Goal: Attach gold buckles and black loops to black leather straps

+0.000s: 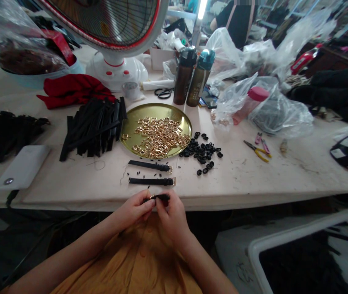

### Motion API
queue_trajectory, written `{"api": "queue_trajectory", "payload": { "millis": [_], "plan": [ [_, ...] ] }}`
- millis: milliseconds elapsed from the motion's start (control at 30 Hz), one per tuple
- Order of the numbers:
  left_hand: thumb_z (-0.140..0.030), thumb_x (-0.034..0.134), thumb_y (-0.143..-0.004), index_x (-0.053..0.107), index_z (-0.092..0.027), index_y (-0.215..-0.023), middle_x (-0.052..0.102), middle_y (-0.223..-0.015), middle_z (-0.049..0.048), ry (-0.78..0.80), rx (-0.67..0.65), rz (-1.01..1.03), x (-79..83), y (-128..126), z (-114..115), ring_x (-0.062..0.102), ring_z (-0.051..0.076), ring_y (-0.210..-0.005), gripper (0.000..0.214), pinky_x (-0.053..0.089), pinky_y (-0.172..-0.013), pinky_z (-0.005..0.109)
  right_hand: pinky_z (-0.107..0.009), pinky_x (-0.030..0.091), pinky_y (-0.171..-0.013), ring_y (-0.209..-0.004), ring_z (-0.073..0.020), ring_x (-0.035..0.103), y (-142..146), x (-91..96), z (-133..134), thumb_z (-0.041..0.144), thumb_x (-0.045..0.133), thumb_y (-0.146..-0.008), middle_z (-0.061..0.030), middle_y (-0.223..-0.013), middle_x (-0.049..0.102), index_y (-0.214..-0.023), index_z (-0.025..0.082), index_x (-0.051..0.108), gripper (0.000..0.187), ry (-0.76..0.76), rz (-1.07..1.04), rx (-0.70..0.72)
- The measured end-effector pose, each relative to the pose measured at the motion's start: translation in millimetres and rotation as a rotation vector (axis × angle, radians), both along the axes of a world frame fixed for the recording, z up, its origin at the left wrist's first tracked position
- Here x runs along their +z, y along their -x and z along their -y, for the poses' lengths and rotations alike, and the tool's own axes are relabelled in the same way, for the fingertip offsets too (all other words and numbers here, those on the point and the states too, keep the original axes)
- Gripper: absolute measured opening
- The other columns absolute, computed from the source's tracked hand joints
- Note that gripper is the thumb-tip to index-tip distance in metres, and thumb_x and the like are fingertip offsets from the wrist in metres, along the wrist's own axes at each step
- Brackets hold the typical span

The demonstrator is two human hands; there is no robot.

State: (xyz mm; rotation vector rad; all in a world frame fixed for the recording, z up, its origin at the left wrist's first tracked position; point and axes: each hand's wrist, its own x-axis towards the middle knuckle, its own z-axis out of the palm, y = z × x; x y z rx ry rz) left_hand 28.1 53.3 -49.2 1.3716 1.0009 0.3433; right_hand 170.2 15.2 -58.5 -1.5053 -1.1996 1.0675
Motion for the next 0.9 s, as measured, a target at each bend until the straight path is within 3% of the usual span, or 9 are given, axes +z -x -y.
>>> {"api": "queue_trajectory", "payload": {
  "millis": [67, 200, 300, 433, 567, 633, 733, 833, 900],
  "plan": [
    [-0.035, 0.041, -0.081, 0.039, -0.018, -0.070, 0.044, -0.051, -0.0066, -0.045, 0.005, -0.018, 7.1, 0, -1, 0.038, 0.008, -0.048, 0.020, 0.031, -0.046, 0.019, -0.026, 0.038, -0.063, -0.066, -0.0133, 0.048, 1, 3.8, -1, 0.026, 0.053, -0.076, 0.0003, -0.071, 0.054, -0.075, 0.019, 0.053, 0.007, -0.049, 0.052, -0.013],
    [-0.035, 0.042, -0.081, 0.041, -0.018, -0.070, 0.045, -0.052, -0.0063, -0.099, -0.018, -0.042, 20.5, -1, -2, 0.039, 0.009, -0.049, 0.020, 0.031, -0.047, 0.020, -0.023, 0.037, -0.057, -0.059, -0.0106, 0.045, -4, 7.5, -9, 0.028, 0.054, -0.075, 0.0037, -0.064, 0.049, -0.073, 0.019, 0.049, 0.011, 0.115, -0.244, 0.067],
    [-0.039, 0.043, -0.080, 0.040, -0.018, -0.067, 0.045, -0.050, -0.0063, -0.120, -0.029, -0.060, 18.8, -2, -4, 0.039, 0.009, -0.047, 0.025, 0.030, -0.045, 0.020, -0.022, 0.037, -0.055, -0.057, -0.0094, 0.043, -7, 6.7, -11, 0.030, 0.056, -0.074, 0.0048, -0.063, 0.046, -0.073, 0.019, 0.048, 0.014, 0.176, -0.375, 0.112],
    [-0.042, 0.045, -0.079, 0.043, -0.018, -0.070, 0.046, -0.050, -0.0061, -0.120, 0.013, -0.045, 10.3, -5, -10, 0.041, 0.009, -0.044, 0.026, 0.032, -0.044, 0.020, -0.023, 0.038, -0.056, -0.059, -0.0107, 0.044, -6, 7.9, -4, 0.034, 0.051, -0.079, 0.0035, -0.064, 0.047, -0.076, 0.020, 0.049, 0.015, 0.027, -0.233, 0.057],
    [-0.031, 0.046, -0.080, 0.045, -0.018, -0.105, 0.059, -0.071, -0.0016, -0.191, 0.035, 0.007, 13.4, -11, -14, 0.053, 0.011, -0.057, 0.029, 0.041, -0.057, 0.023, -0.024, 0.039, -0.058, -0.061, -0.0119, 0.047, -12, 12.0, -1, 0.038, 0.040, -0.085, 0.0012, -0.065, 0.051, -0.075, 0.019, 0.052, 0.025, -0.004, -0.110, 0.134],
    [-0.027, 0.043, -0.080, 0.047, -0.020, -0.109, 0.061, -0.082, 0.0010, -0.295, -0.007, -0.007, 16.9, -13, -16, 0.055, 0.013, -0.070, 0.030, 0.041, -0.067, 0.024, -0.024, 0.039, -0.058, -0.061, -0.0123, 0.049, -25, 11.7, -8, 0.039, 0.037, -0.086, 0.0005, -0.065, 0.053, -0.072, 0.018, 0.053, 0.030, 0.001, -0.038, 0.219],
    [-0.029, 0.039, -0.082, 0.055, -0.018, -0.097, 0.059, -0.073, 0.0000, -0.334, -0.002, -0.086, 18.4, -12, -19, 0.053, 0.014, -0.067, 0.024, 0.038, -0.062, 0.023, -0.025, 0.041, -0.059, -0.062, -0.0134, 0.051, -65, 7.3, -32, 0.038, 0.034, -0.087, -0.0009, -0.068, 0.055, -0.080, 0.018, 0.054, 0.029, -0.014, 0.172, 0.199],
    [-0.034, 0.038, -0.082, 0.054, -0.017, -0.088, 0.050, -0.057, -0.0038, -0.279, 0.055, -0.125, 16.0, -10, -22, 0.047, 0.012, -0.055, 0.024, 0.035, -0.054, 0.021, -0.027, 0.040, -0.066, -0.071, -0.0164, 0.052, -112, 1.4, -66, 0.028, 0.046, -0.081, -0.0052, -0.079, 0.057, -0.085, 0.016, 0.057, 0.016, -0.086, 0.730, -0.030],
    [-0.035, 0.038, -0.082, 0.053, -0.017, -0.084, 0.048, -0.055, -0.0046, -0.254, 0.054, -0.106, 14.8, -10, -22, 0.046, 0.011, -0.054, 0.024, 0.033, -0.053, 0.021, -0.028, 0.038, -0.068, -0.076, -0.0177, 0.053, -134, -1.8, -87, 0.019, 0.046, -0.079, -0.0085, -0.091, 0.057, -0.088, 0.017, 0.059, 0.016, -0.033, 1.067, -0.010]
  ]
}}
